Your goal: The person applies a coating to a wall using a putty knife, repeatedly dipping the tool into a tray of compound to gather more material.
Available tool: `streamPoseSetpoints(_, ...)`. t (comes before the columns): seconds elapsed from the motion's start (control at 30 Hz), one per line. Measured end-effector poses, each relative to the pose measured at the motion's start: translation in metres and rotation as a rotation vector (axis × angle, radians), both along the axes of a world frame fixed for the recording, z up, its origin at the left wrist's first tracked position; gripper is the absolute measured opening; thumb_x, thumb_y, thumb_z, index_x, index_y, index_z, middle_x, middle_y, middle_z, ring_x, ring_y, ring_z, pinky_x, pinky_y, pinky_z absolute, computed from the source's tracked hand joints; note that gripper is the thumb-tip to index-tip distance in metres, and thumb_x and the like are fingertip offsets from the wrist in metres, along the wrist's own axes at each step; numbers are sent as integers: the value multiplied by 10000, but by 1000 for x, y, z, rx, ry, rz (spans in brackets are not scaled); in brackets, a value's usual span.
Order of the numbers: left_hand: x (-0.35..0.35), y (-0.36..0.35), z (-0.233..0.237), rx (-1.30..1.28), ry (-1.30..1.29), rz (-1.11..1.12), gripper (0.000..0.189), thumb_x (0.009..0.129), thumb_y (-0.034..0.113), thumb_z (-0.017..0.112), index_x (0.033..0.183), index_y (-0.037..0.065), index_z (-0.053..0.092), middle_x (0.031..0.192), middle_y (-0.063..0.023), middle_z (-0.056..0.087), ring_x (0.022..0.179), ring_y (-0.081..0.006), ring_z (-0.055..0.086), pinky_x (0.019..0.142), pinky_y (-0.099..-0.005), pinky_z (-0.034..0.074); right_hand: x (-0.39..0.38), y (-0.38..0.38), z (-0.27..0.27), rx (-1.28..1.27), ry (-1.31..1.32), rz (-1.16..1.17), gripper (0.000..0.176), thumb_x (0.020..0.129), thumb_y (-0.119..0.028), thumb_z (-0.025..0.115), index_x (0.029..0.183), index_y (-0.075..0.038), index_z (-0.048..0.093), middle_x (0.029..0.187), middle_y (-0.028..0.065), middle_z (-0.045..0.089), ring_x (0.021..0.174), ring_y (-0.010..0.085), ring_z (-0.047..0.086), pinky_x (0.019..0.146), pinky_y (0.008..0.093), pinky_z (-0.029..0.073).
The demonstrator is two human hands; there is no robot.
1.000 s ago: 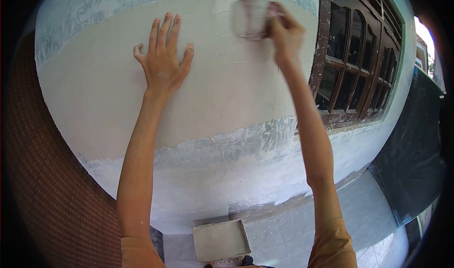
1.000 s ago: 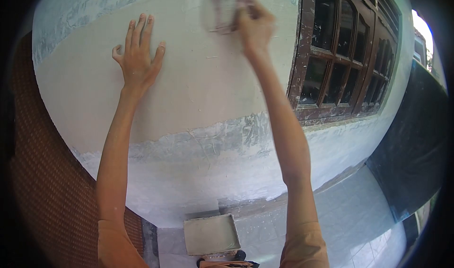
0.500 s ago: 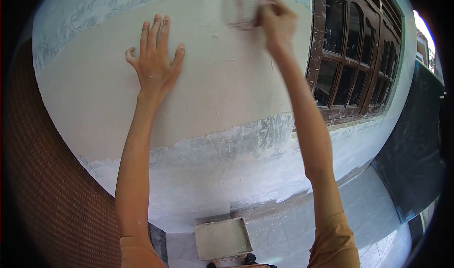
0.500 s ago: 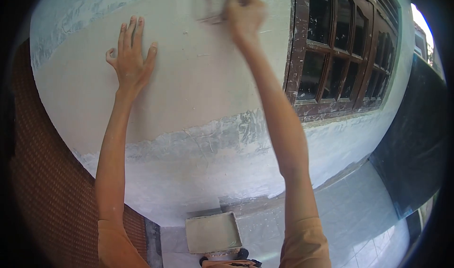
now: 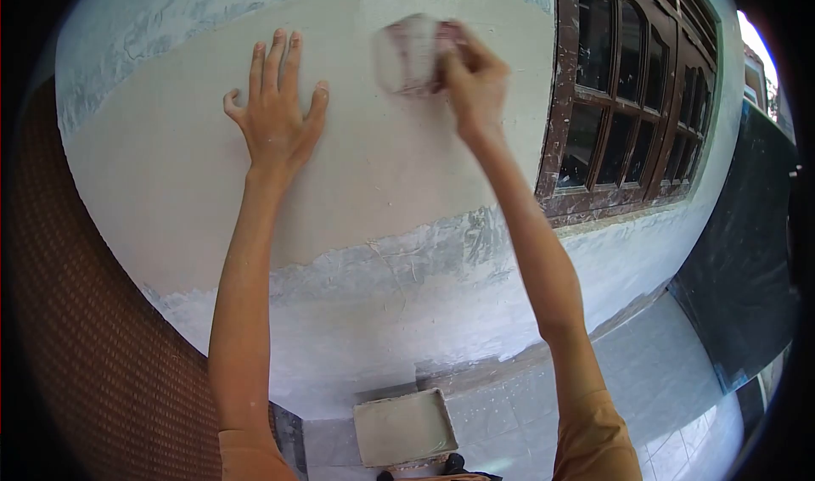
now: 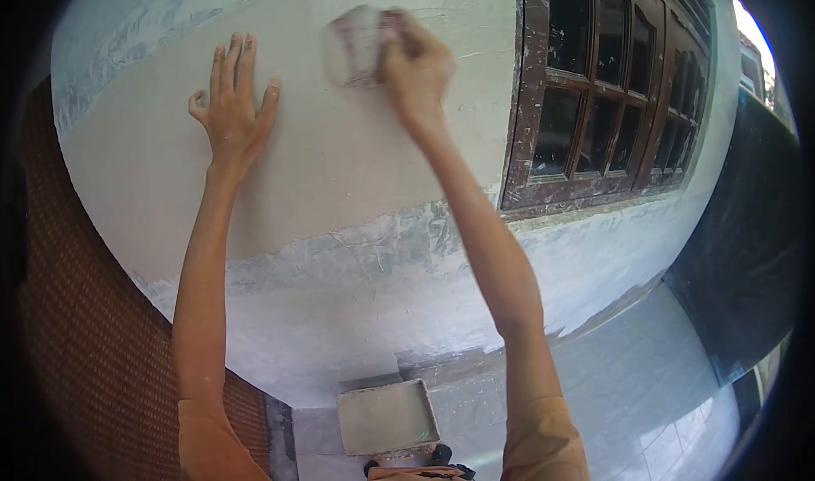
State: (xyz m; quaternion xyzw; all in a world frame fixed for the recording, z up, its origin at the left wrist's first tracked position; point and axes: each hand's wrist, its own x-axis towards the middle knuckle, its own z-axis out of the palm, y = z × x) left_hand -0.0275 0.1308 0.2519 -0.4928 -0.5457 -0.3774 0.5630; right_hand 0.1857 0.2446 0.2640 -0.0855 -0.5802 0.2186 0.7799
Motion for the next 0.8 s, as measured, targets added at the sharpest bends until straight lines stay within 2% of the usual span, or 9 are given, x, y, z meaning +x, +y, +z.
streamPoseSetpoints(0.17, 1, 5, -3, 17, -26, -31, 669, 897, 401, 504, 1505, 209, 302, 1572, -5, 265, 1444, -228, 225, 1019, -600, 182, 89, 25, -1, -23, 355, 25, 338, 917, -1, 588, 1255, 18, 599, 944, 108, 706, 806, 124, 649, 650, 245, 531)
streamPoseSetpoints(0.27, 2, 6, -3, 17, -35, -42, 661, 903, 393, 498, 1506, 209, 300, 1575, -4, 260, 1446, -228, 222, 1022, -604, 178, 78, 8, -6, 45, 326, 47, 351, 921, 10, 581, 1272, 3, 589, 900, 85, 695, 714, 96, 610, 599, 239, 517)
streamPoseSetpoints(0.37, 3, 5, -2, 13, -33, -46, 646, 910, 386, 490, 1504, 213, 305, 1573, -2, 266, 1446, -225, 224, 1024, -604, 176, 20, -26, -25, 22, 31, 136, 335, 919, -35, 610, 1252, -5, 611, 872, 38, 663, 641, 63, 545, 547, 237, 475)
streamPoseSetpoints(0.43, 2, 3, -3, 8, -43, -44, 639, 912, 382, 487, 1503, 215, 309, 1571, -1, 271, 1446, -224, 226, 1025, -603, 177, -4, -22, -36, 56, -15, 145, 345, 921, -42, 613, 1264, -1, 603, 902, 38, 669, 641, 59, 537, 550, 229, 463)
streamPoseSetpoints(0.5, 3, 3, -3, 5, -56, -22, 629, 917, 383, 484, 1500, 218, 317, 1566, 2, 283, 1443, -220, 234, 1023, -606, 174, 22, -5, -42, -44, -4, 197, 352, 921, -39, 614, 1270, -1, 599, 932, 44, 676, 651, 56, 537, 566, 228, 467)
streamPoseSetpoints(0.57, 2, 4, -4, 12, -63, -54, 627, 917, 396, 481, 1497, 218, 323, 1567, 8, 283, 1443, -218, 234, 1022, -611, 172, 62, 13, -44, -103, 119, -3, 340, 923, -20, 603, 1263, 2, 601, 936, 49, 685, 659, 62, 546, 571, 236, 474)
streamPoseSetpoints(0.63, 2, 5, -7, 5, -73, -92, 625, 918, 409, 478, 1494, 218, 329, 1567, 14, 283, 1443, -215, 234, 1022, -616, 171, 96, 19, -48, -19, 276, 11, 355, 916, -8, 600, 1271, 9, 587, 1102, 109, 670, 867, 133, 643, 705, 271, 552)
streamPoseSetpoints(0.73, 6, -12, -16, -30, -67, -114, 598, 924, 357, 502, 1473, 171, 358, 1541, -48, 321, 1439, -248, 240, 1048, -592, 181, 100, -10, -53, -105, 281, 22, 377, 911, -3, 599, 1286, 19, 566, 1144, 129, 652, 929, 164, 652, 771, 297, 568)
streamPoseSetpoints(0.8, 8, -28, -26, -160, -181, -157, 727, 868, 275, 560, 1493, 55, 261, 1533, -142, 290, 1438, -310, 215, 1091, -598, 164, 82, -37, -63, -135, 219, 60, 389, 913, -10, 598, 1295, 37, 543, 1114, 128, 665, 895, 157, 656, 754, 285, 570)
